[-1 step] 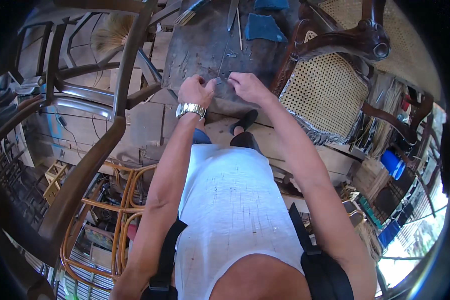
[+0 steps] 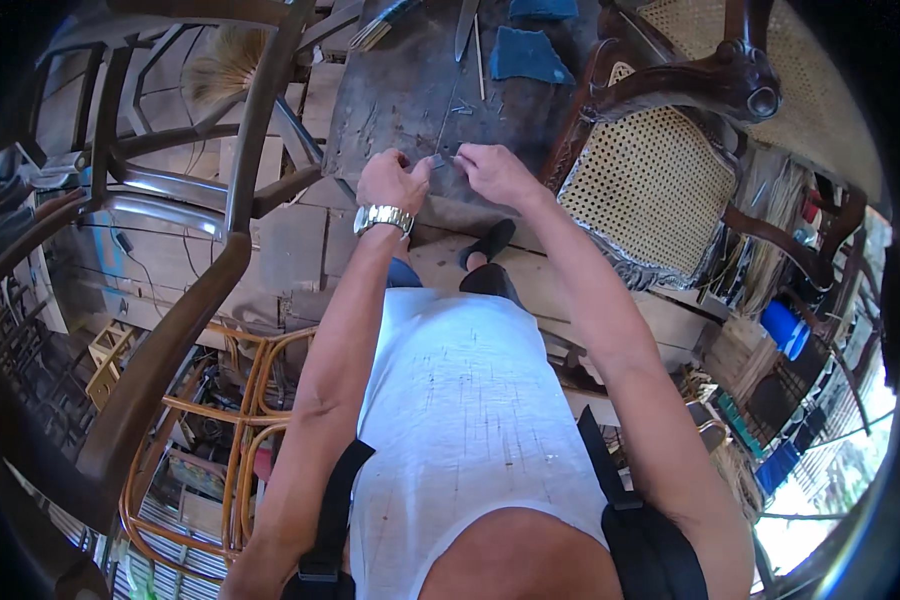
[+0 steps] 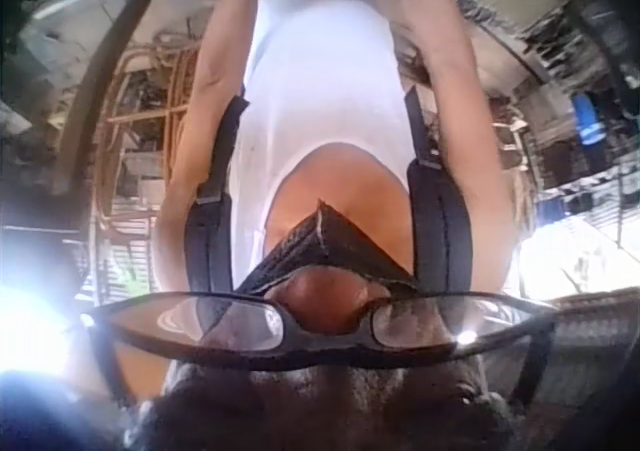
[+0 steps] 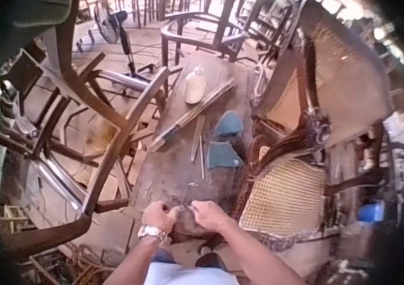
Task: The person is repairing a cane chair seat, applying glue and trimming weaving material.
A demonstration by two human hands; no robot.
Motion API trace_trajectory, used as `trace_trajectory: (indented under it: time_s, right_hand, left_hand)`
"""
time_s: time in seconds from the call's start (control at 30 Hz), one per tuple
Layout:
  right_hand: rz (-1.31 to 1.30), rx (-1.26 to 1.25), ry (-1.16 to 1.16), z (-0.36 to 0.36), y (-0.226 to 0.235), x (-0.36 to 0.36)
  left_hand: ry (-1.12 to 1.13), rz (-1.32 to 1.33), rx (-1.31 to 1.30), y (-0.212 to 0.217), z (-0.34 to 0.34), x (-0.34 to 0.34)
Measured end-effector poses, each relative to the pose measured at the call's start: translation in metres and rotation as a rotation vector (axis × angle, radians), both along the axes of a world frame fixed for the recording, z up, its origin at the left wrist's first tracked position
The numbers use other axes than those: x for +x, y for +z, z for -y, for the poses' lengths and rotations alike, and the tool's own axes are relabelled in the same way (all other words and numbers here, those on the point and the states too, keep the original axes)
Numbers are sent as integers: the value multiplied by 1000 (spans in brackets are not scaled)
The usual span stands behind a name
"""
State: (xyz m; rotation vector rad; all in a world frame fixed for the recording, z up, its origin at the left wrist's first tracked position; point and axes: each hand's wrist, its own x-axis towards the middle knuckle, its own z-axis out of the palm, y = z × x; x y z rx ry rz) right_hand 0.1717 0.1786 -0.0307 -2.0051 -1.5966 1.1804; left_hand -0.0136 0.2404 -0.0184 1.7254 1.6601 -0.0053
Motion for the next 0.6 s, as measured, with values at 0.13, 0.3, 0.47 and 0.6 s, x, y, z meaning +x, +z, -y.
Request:
trace_trajectory:
  time_s: [0.13, 0.3, 0.47, 0.6]
  right_hand:
    - [191, -128, 140, -12, 1, -3]
    - [199, -137, 203, -16, 10, -2]
    - [118, -66, 145, -10, 4, -3]
    - [9, 52, -51, -1, -3, -9]
  left_hand:
    - [6, -65, 13, -1, 0, 5]
    - [-98, 79, 124, -10, 10, 3]
    - [-106, 72, 205, -12, 15, -2]
    - [31, 181, 262, -14, 19, -6]
